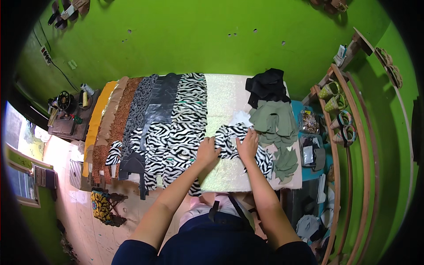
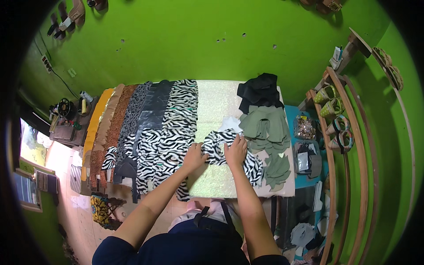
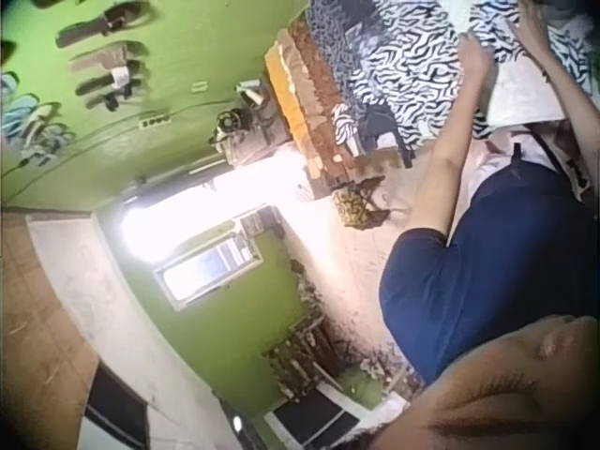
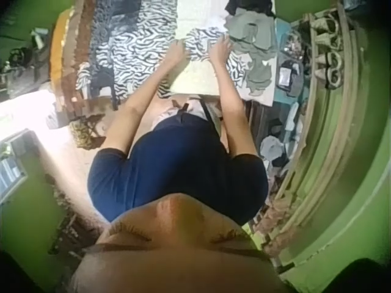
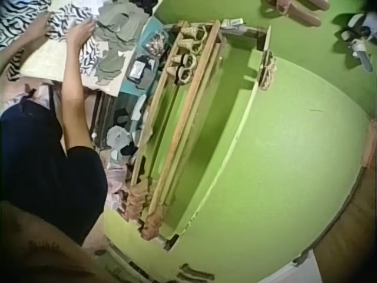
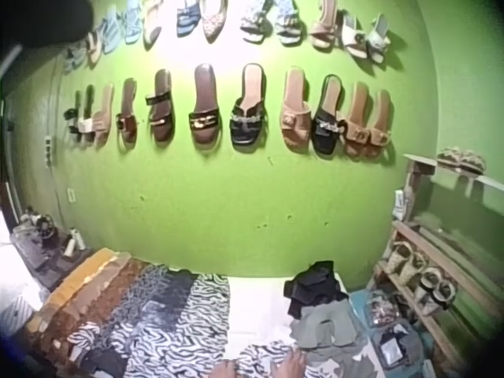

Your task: Organize and sort patterned fabric pieces on a workstation table.

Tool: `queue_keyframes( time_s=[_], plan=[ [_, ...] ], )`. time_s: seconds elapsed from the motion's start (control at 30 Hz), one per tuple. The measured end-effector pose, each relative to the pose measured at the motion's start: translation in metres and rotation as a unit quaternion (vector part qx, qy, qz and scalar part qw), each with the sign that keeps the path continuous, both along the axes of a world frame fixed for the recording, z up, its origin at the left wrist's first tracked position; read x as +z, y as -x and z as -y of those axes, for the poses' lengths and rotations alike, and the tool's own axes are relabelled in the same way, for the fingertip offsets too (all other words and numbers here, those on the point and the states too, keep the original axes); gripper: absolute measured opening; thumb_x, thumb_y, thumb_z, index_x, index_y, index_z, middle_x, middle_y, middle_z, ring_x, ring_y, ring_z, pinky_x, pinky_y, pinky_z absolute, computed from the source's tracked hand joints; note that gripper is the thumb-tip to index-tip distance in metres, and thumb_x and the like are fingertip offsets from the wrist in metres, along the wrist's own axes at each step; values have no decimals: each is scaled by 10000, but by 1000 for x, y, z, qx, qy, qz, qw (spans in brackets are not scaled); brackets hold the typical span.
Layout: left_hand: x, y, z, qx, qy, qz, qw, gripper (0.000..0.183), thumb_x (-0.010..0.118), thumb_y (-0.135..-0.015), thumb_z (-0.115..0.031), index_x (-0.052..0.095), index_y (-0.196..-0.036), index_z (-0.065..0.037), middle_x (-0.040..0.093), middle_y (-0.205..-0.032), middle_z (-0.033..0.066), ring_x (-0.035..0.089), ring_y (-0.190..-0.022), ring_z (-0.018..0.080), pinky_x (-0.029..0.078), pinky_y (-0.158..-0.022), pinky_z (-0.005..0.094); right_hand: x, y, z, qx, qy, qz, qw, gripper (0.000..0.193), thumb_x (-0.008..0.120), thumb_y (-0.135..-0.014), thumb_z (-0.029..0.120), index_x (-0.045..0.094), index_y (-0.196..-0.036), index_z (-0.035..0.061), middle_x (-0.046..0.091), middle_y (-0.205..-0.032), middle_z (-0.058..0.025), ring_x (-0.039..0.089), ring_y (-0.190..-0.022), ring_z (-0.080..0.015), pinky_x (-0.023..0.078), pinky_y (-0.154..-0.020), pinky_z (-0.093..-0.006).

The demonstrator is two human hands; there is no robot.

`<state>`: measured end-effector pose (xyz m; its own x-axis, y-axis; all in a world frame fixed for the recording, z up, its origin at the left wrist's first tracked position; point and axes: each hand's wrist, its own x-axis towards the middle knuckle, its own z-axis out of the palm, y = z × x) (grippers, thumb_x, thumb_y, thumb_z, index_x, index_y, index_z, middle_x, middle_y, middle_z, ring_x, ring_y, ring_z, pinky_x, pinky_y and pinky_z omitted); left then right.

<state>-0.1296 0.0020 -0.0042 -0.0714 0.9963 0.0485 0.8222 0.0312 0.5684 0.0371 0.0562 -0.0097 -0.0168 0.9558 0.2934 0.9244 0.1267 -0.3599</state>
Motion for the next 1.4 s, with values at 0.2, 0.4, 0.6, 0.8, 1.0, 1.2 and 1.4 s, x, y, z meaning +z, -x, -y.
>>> queue_keyframes(
  time_s=[0.2, 0.4, 0.6, 0.8, 1.0, 1.2, 1.4],
  plan=[
    [-2, -30, -49, 78, 114, -16, 990, 839, 715, -637, -417, 332, -1239, 24, 460, -1065, 256, 481, -976, 375, 424, -828, 414, -6, -8, -33, -11, 145, 49, 988, 774, 692, -664, 375, 336, -1257, 25, 459, -1128, -177, 423, -1076, -303, 324, -916, -401],
    [-12, -43, -52, 111, 148, 1, 983, 725, 717, -602, -374, 436, -1170, -21, 483, -1006, 219, 507, -927, 357, 449, -788, 397, -1, -27, -30, 41, 120, 29, 992, 589, 645, -672, 312, 457, -1152, 26, 495, -1037, -153, 484, -968, -306, 393, -820, -398],
    [-4, -68, -58, 92, 108, 49, 989, 689, 680, -625, -334, 424, -1177, -9, 460, -1026, 198, 489, -938, 346, 431, -806, 399, 17, -53, -32, 63, 39, 34, 997, 496, 613, -714, 279, 486, -1121, 26, 530, -994, -133, 524, -915, -284, 417, -768, -380],
    [-13, -75, -59, 84, -1, -9, 996, 569, 639, -653, -221, 446, -1147, -15, 466, -1032, 161, 464, -950, 321, 380, -817, 404, -1, -65, -28, 117, -60, -1, 991, 390, 589, -768, 262, 543, -1076, 26, 614, -970, -133, 597, -824, -289, 459, -693, -389],
    [1, -71, -46, 91, -67, 49, 992, 521, 631, -662, -126, 456, -1143, -26, 431, -1144, 197, 452, -1013, 352, 389, -846, 411, 14, -54, -11, 127, -55, -139, 981, 208, 584, -784, 176, 568, -942, 42, 611, -889, -132, 589, -805, -307, 451, -687, -375],
    [18, -27, -25, -51, -60, 75, 994, 491, 628, -690, -171, 453, -1116, -1, 487, -962, 182, 520, -896, 310, 434, -787, 352, 37, -41, 10, 143, 14, -282, 949, 194, 547, -825, 176, 552, -954, 31, 610, -885, -154, 591, -786, -329, 468, -650, -369],
    [19, -5, 26, -70, -35, 27, 997, 549, 610, -718, -235, 437, -1185, -7, 489, -918, 164, 519, -823, 301, 439, -735, 351, 21, -23, 53, 109, 35, -291, 950, 240, 606, -785, 156, 557, -991, 41, 586, -772, -155, 575, -704, -297, 448, -626, -352]
  ],
)
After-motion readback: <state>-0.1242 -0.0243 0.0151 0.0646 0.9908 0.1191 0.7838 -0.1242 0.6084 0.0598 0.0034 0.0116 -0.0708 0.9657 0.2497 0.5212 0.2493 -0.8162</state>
